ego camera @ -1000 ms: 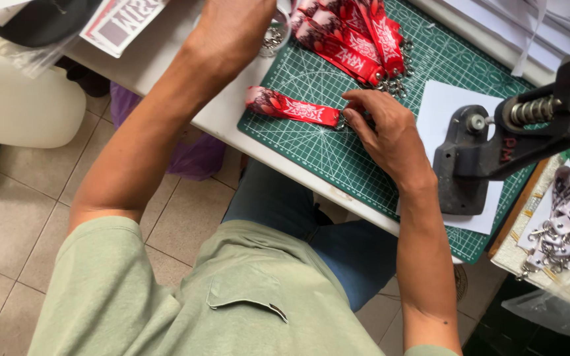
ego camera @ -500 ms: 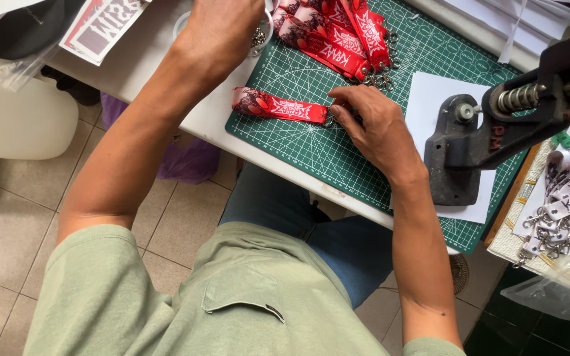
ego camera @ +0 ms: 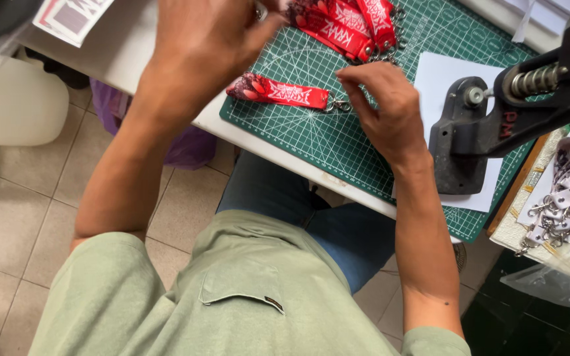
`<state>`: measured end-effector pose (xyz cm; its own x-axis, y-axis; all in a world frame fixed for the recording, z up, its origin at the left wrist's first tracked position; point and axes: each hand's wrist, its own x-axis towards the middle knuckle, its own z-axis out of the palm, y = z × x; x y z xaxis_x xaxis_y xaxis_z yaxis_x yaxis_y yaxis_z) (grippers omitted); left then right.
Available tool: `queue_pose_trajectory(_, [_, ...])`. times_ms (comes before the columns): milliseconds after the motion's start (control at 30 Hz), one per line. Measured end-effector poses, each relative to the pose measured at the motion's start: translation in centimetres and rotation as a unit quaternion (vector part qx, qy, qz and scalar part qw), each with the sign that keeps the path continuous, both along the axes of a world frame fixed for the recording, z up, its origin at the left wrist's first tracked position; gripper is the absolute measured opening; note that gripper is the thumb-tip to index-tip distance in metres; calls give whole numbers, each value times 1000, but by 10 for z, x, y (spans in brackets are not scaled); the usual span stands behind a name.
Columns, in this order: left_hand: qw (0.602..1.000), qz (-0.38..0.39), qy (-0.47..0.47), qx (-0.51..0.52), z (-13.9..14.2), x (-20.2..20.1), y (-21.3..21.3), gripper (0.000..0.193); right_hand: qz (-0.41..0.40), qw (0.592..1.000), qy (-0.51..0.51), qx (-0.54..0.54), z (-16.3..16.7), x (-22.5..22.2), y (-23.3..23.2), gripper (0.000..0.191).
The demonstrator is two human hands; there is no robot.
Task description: The person assembles keychains by attaching metal rings to red and black patterned lanyards. They repeatedly pick up a lanyard, thread a metal ring through the loop, and place the finished keychain on the table.
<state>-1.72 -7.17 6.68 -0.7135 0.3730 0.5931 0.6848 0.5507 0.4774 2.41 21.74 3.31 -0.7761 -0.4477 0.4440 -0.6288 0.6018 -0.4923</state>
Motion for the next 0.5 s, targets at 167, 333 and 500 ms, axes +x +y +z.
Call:
queue_pose_trajectory(167, [975,-92,-198,46,2,7,40,14,30,993,6,-111,-2,6,-2,19])
queue_pose_trajectory(333, [955,-140,-254,60,-7,3,59,18,19,988,7,-153,-3,8,-4,20])
queue_pose_trajectory(500, [934,-171,-302,88,-11,1,59,20,8,987,-7,-160,-3,10,-4,18])
